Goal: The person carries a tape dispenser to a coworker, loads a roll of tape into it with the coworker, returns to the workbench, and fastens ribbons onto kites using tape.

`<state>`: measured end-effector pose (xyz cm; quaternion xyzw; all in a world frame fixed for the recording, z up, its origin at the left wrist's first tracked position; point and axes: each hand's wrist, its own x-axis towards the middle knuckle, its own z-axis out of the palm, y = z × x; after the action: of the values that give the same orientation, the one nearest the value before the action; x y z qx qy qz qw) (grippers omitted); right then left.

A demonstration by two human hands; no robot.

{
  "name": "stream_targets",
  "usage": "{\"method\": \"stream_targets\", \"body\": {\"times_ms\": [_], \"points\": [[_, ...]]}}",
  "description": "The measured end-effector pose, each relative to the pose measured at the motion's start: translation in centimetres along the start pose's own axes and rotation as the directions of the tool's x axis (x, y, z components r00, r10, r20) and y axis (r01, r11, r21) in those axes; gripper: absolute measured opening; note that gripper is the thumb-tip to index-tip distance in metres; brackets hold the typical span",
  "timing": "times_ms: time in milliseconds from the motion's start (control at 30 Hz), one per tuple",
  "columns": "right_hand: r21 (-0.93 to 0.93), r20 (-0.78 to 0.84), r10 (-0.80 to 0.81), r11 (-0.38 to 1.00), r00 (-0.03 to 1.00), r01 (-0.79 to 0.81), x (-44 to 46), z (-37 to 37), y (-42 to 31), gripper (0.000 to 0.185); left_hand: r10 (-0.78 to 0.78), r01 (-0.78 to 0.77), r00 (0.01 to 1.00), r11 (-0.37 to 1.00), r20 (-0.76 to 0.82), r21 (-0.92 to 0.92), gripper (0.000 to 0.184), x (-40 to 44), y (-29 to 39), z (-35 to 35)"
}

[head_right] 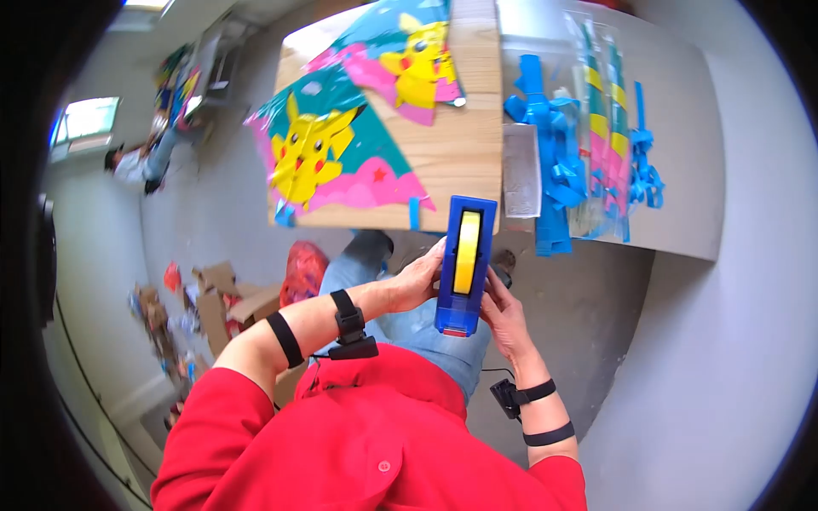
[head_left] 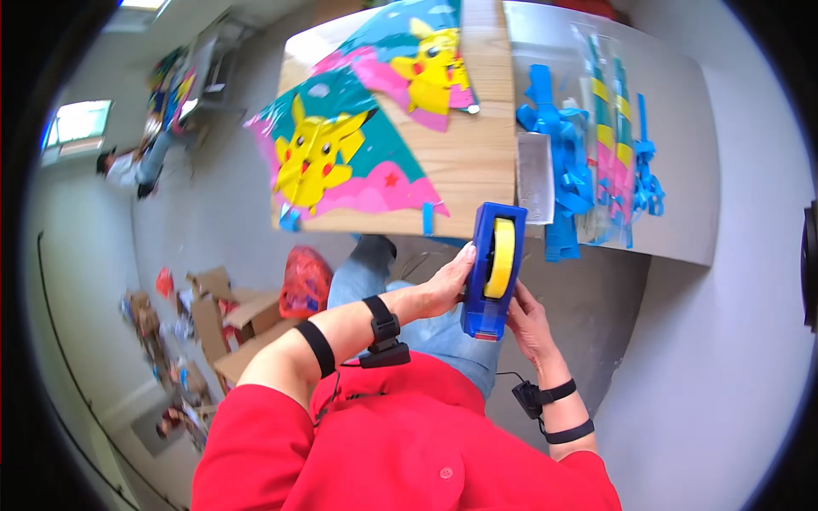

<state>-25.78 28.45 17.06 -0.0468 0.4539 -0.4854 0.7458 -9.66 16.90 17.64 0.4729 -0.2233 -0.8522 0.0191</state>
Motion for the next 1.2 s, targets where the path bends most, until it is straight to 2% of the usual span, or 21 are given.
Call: {"method": "stream_targets", "body": {"times_ms": [133, 167, 267, 367, 500, 600, 633, 667, 733, 800, 867, 900, 933, 967, 1000, 1033, 1067, 1100, 1133, 1167, 1200], "points": [[-0.033, -0.105, -0.101, 0.995, 0.989, 0.098, 6.2, 2.0, 1.9, 0.062, 0.091, -0.082, 0.994, 0.990, 0.069, -0.117, 0.052, 4.5, 2.2, -5.4], [-0.046, -0.131, -0.112, 0.993, 0.985, 0.107, 8.5, 2.1, 2.4, 0.062, 0.166, -0.156, 0.984, 0.977, 0.063, -0.144, 0.053, 5.8, 2.8, -6.6], [-0.106, -0.170, -0.156, 0.984, 0.973, 0.140, 15.7, 2.4, 2.8, 0.057, 0.257, -0.251, 0.966, 0.954, 0.015, -0.163, 0.053, 11.3, 4.6, -11.3], [-0.133, -0.166, -0.191, 0.976, 0.967, 0.170, 22.3, 1.6, 2.2, 0.050, 0.275, -0.272, 0.961, 0.943, -0.009, -0.193, 0.052, 15.9, 7.2, -14.1], [-0.125, -0.246, -0.237, 0.969, 0.940, 0.211, 27.1, 0.1, 1.2, 0.048, 0.413, -0.424, 0.904, 0.901, -0.115, -0.095, 0.050, 23.1, 7.6, -16.1], [-0.268, -0.263, -0.348, 0.922, 0.900, 0.279, 29.2, -1.7, 1.1, 0.050, 0.581, -0.543, 0.804, 0.805, -0.128, 0.241, 0.050, 25.9, 8.7, -16.5], [-0.322, -0.299, -0.390, 0.900, 0.871, 0.293, 29.3, -1.1, 0.7, 0.049, 0.616, -0.570, 0.780, 0.773, -0.111, 0.280, 0.046, 26.7, 8.9, -16.5], [-0.360, -0.255, -0.447, 0.867, 0.858, 0.345, 29.9, -1.7, 0.8, 0.048, 0.653, -0.595, 0.751, 0.735, -0.101, 0.325, 0.043, 27.2, 9.0, -16.5], [-0.413, -0.288, -0.503, 0.833, 0.814, 0.368, 30.7, -1.5, 0.7, 0.046, 0.669, -0.635, 0.736, 0.736, -0.108, 0.232, 0.039, 26.9, 8.9, -16.5], [-0.516, -0.309, -0.558, 0.779, 0.770, 0.358, 30.9, -2.3, 1.4, 0.045, 0.674, -0.600, 0.735, 0.697, -0.073, 0.393, 0.038, 23.9, 8.8, -16.8], [-0.560, -0.416, -0.616, 0.753, 0.669, 0.345, 29.2, -2.0, 2.0, 0.040, 0.630, -0.604, 0.765, 0.630, 0.133, 0.489, 0.040, 19.4, 8.2, -18.4], [-0.578, -0.456, -0.635, 0.744, 0.624, 0.335, 27.6, -1.1, 2.7, 0.037, 0.418, -0.438, 0.898, 0.809, 0.142, 0.392, 0.040, 14.2, 9.4, -18.6], [-0.590, -0.493, -0.648, 0.739, 0.581, 0.324, 26.1, 0.3, 4.1, 0.035, 0.452, -0.502, 0.864, 0.800, 0.221, 0.328, 0.035, 14.0, 6.1, -20.8], [-0.658, -0.476, -0.662, 0.705, 0.580, 0.265, 24.1, 1.7, 5.9, 0.032, 0.415, -0.515, 0.857, 0.703, 0.306, 0.490, 0.031, 10.6, 5.7, -23.3], [-0.726, -0.449, -0.690, 0.652, 0.568, 0.218, 21.9, 2.5, 7.5, 0.029, 0.233, -0.427, 0.897, 0.675, 0.375, 0.602, 0.030, 8.2, 4.5, -26.2], [-0.739, -0.356, -0.608, 0.648, 0.710, 0.184, 19.7, 2.5, 9.1, 0.026, 0.226, -0.396, 0.902, 0.774, 0.369, 0.493, 0.030, 4.6, 3.3, -28.4], [-0.761, -0.256, -0.502, 0.632, 0.826, 0.148, 18.0, 2.5, 10.5, 0.023, 0.186, -0.342, 0.923, 0.797, 0.336, 0.498, 0.033, 2.0, 1.4, -31.4], [-0.729, -0.233, -0.355, 0.680, 0.905, 0.079, 17.4, 3.6, 11.8, 0.021, 0.058, -0.153, 0.983, 0.788, 0.175, 0.597, 0.035, -0.8, 0.3, -34.3], [-0.703, -0.207, -0.201, 0.711, 0.958, -0.003, 17.3, 4.8, 13.2, 0.019, 0.070, -0.057, 0.998, 0.782, 0.004, 0.620, 0.038, -3.1, -2.1, -37.6], [-0.800, -0.094, -0.173, 0.599, 0.980, 0.029, 17.8, 5.3, 14.8, 0.019, 0.089, 0.038, 0.980, 0.792, -0.178, 0.610, 0.038, -4.5, -5.4, -41.7], [-0.878, 0.012, -0.134, 0.473, 0.991, 0.074, 18.7, 5.3, 16.6, 0.019, 0.195, 0.091, 0.913, 0.758, -0.357, 0.645, 0.037, -6.5, -6.9, -44.1]]}}
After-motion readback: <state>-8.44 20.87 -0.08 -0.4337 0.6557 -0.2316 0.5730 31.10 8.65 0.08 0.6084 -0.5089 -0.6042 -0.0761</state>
